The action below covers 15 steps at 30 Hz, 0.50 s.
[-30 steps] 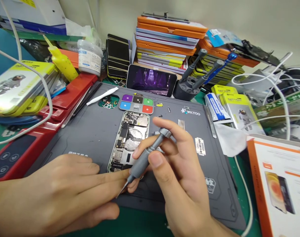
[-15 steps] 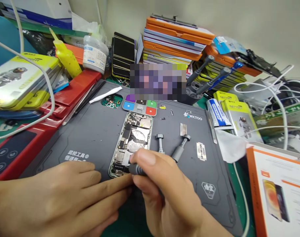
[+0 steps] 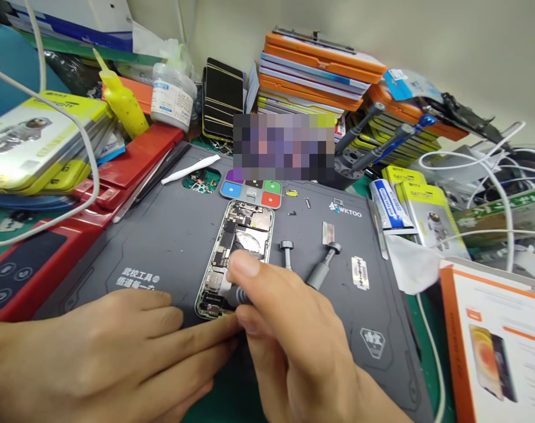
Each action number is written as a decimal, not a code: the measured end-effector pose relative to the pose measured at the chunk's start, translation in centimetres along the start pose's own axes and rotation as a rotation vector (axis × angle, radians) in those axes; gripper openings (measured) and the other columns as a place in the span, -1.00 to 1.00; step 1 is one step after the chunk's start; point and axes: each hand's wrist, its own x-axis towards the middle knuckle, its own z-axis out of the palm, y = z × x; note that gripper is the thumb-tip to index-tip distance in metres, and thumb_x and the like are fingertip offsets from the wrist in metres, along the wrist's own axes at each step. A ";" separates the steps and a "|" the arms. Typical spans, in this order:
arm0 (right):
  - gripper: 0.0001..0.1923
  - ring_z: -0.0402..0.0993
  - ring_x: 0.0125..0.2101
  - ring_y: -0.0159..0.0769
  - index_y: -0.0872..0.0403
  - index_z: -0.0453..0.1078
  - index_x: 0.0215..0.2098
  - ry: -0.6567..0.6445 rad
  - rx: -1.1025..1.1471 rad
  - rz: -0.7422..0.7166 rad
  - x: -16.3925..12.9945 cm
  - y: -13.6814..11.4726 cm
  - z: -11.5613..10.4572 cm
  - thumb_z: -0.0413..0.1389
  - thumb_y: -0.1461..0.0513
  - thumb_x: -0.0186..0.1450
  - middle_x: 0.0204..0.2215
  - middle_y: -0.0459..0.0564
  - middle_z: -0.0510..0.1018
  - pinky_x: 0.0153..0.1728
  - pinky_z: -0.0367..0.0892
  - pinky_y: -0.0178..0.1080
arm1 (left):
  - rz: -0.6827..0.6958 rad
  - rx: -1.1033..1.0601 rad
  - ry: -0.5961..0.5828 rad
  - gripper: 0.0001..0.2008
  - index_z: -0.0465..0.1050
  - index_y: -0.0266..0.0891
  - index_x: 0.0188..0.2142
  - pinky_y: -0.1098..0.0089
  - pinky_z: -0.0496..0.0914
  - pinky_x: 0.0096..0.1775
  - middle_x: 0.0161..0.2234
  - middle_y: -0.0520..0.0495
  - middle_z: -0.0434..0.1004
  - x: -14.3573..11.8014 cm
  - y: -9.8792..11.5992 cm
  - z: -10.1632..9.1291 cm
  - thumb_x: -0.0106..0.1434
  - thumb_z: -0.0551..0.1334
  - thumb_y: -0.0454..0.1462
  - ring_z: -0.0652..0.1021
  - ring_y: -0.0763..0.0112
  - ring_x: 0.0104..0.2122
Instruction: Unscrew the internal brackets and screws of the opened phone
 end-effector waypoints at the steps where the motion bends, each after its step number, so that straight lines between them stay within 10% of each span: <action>1: -0.17 0.74 -0.06 -0.16 -0.40 0.16 0.50 -0.014 -0.013 0.011 0.0 -0.1 -0.2 0.18 0.39 0.41 0.17 -0.17 0.68 0.11 0.65 0.00 | 0.006 0.004 0.003 -0.64 0.63 -0.31 0.10 0.29 0.59 -0.50 0.20 -0.20 0.65 0.0 0.0 0.0 0.54 0.07 -0.38 0.71 0.31 -0.40; 9: -0.13 0.66 -0.02 -0.26 -0.06 0.26 0.49 -0.115 0.050 -0.236 2.5 -0.1 -1.0 0.19 0.53 0.28 0.08 -0.08 0.67 -0.03 0.65 -0.23 | 0.035 0.043 -0.016 -0.62 0.62 -0.28 0.11 0.26 0.66 -0.33 0.15 -0.22 0.68 -0.2 0.3 0.1 0.55 0.04 -0.36 0.74 0.21 -0.26; 15: -0.19 0.64 -0.06 -0.30 -0.06 0.31 0.47 -0.070 -0.086 -0.230 2.7 -0.1 -1.3 0.25 0.49 0.32 -0.02 -0.10 0.67 0.03 0.61 -0.29 | -0.015 0.026 -0.010 -0.72 0.65 -0.21 -0.02 0.28 0.49 -0.57 0.17 -0.19 0.67 0.0 0.1 -0.2 0.50 0.14 -0.35 0.63 0.30 -0.48</action>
